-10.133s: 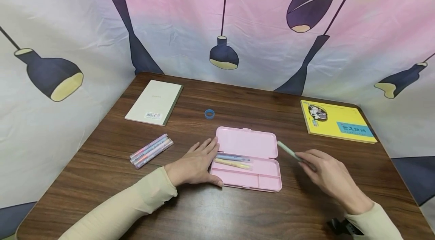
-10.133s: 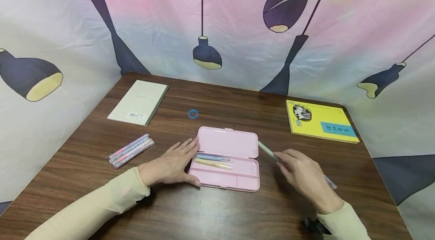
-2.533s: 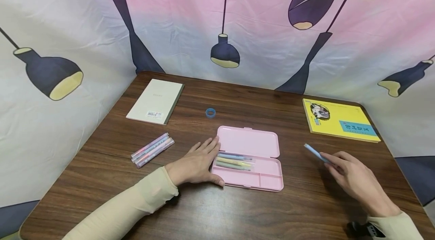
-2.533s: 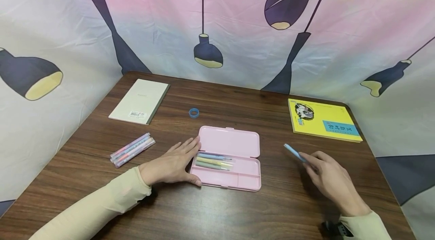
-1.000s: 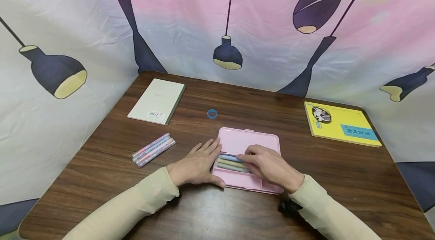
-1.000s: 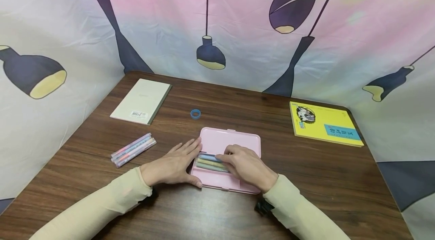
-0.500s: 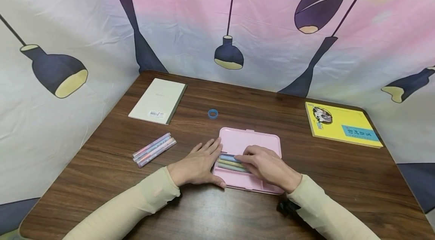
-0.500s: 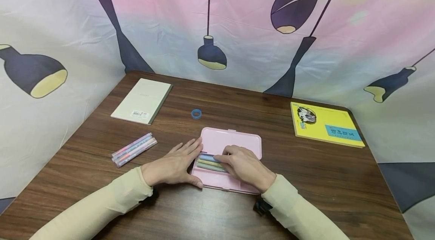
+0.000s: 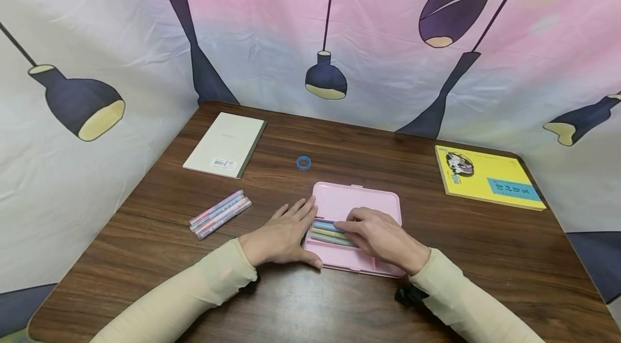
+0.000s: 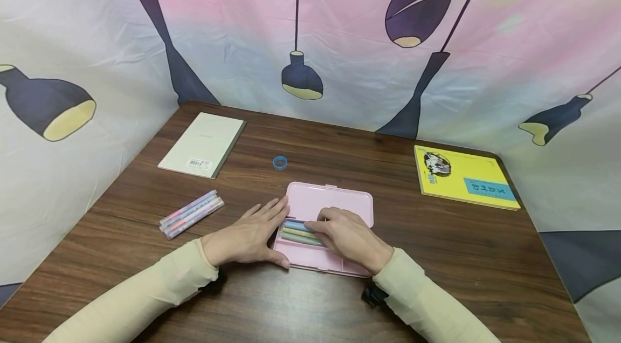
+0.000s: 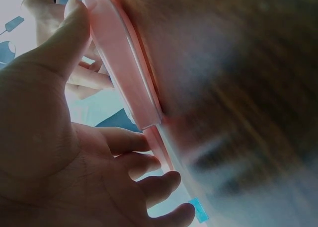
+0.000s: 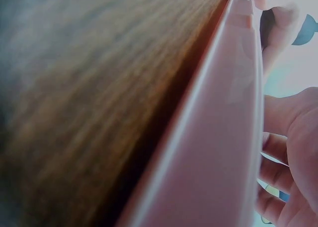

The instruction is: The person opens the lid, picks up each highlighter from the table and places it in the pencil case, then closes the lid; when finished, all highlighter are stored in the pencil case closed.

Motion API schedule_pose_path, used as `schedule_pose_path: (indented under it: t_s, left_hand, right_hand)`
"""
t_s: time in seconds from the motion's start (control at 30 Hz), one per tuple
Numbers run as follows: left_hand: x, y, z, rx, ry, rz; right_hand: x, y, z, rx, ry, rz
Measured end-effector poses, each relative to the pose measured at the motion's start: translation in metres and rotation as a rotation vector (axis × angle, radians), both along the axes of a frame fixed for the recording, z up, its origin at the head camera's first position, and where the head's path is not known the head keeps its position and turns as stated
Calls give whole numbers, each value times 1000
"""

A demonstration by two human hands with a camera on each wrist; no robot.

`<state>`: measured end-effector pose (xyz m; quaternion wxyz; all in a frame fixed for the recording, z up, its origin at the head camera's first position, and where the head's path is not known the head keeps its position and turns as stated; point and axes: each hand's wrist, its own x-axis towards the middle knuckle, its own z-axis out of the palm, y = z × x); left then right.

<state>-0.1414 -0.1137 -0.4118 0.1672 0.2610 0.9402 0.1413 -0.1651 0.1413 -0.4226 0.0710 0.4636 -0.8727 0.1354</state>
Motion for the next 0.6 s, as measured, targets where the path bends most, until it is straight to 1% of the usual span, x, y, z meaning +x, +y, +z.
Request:
schedule_pose_path:
  t_s: [0.6]
  left_hand:
    - [1,0,0,4,0,0]
  right_hand:
    - [0,0,-1,-1,-4,-3]
